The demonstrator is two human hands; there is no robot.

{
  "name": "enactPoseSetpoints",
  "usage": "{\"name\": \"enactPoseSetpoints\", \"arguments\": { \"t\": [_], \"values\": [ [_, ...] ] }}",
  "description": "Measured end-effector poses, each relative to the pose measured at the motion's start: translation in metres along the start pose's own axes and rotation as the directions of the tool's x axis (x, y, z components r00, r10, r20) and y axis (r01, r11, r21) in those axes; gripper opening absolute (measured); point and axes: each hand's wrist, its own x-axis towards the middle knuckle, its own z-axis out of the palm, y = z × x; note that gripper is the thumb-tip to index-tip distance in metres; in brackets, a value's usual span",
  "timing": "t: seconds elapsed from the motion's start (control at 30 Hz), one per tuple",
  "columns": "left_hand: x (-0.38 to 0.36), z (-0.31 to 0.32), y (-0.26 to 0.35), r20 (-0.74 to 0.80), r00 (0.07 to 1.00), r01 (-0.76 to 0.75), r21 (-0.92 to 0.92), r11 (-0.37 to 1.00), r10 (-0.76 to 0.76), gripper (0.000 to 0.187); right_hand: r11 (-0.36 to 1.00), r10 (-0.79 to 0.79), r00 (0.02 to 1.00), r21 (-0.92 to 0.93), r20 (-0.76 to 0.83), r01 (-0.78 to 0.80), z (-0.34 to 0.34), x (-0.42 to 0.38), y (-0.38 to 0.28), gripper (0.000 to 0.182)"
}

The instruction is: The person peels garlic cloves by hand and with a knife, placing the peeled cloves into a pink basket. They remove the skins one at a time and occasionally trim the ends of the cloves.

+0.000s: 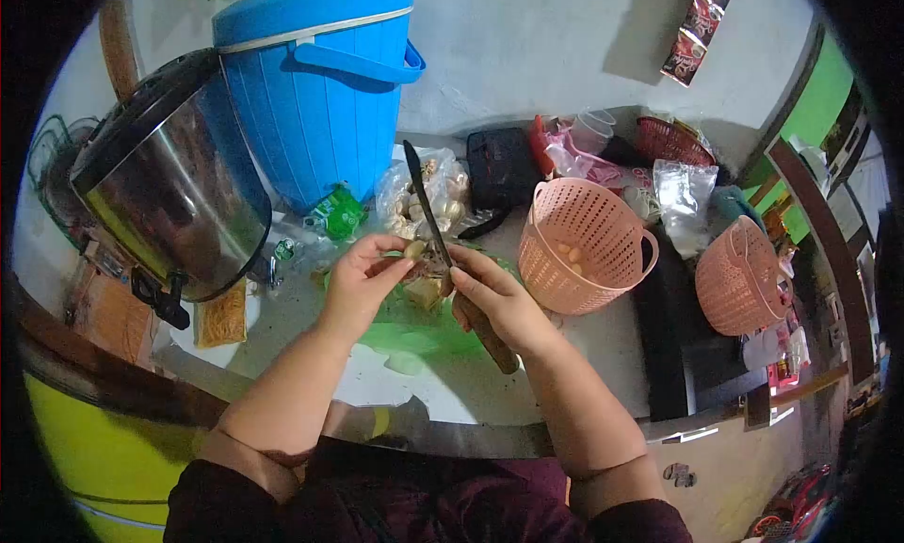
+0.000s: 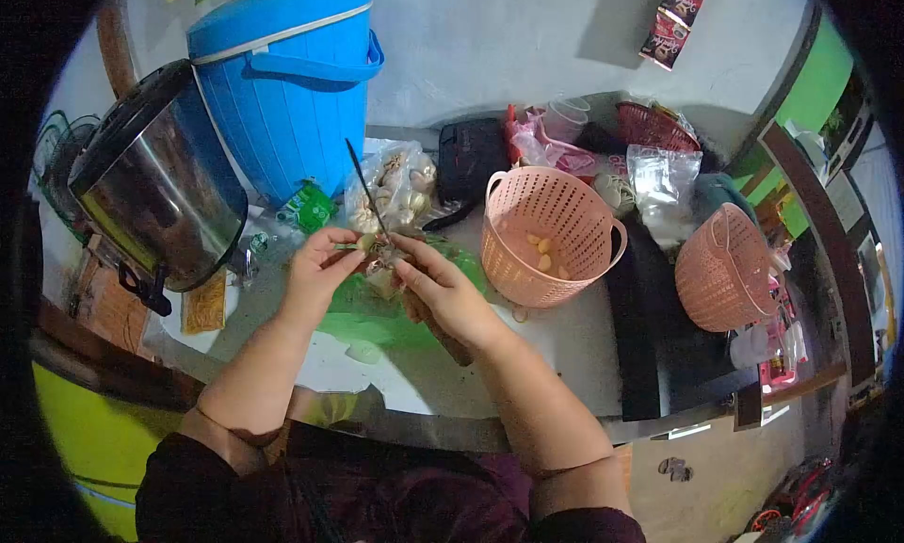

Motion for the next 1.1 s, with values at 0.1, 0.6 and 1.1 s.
{"name": "enactPoseSetpoints", "arguments": {
  "t": [0.1,0.6,1.1],
  "values": [
    [-0.005,0.002,0.008,0.042,0.999,0.005,0.113,0.994,-0.009,0.021,1.000,-0.006,0.999,-0.014,0.036,0.007,0.004,-0.002,0.003,0.048],
    [-0.007,0.007,0.025,0.146,0.864,-0.470,0.577,0.668,0.482,0.020,0.962,-0.058,0.996,-0.261,0.073,0.075,0.011,-0.007,-0.007,0.054],
    [-0.006,0.000,0.007,0.084,0.939,-0.336,0.435,0.835,0.334,0.018,0.993,-0.023,0.998,-0.116,0.065,0.031,0.007,-0.006,-0.005,0.048]
  ]
}}
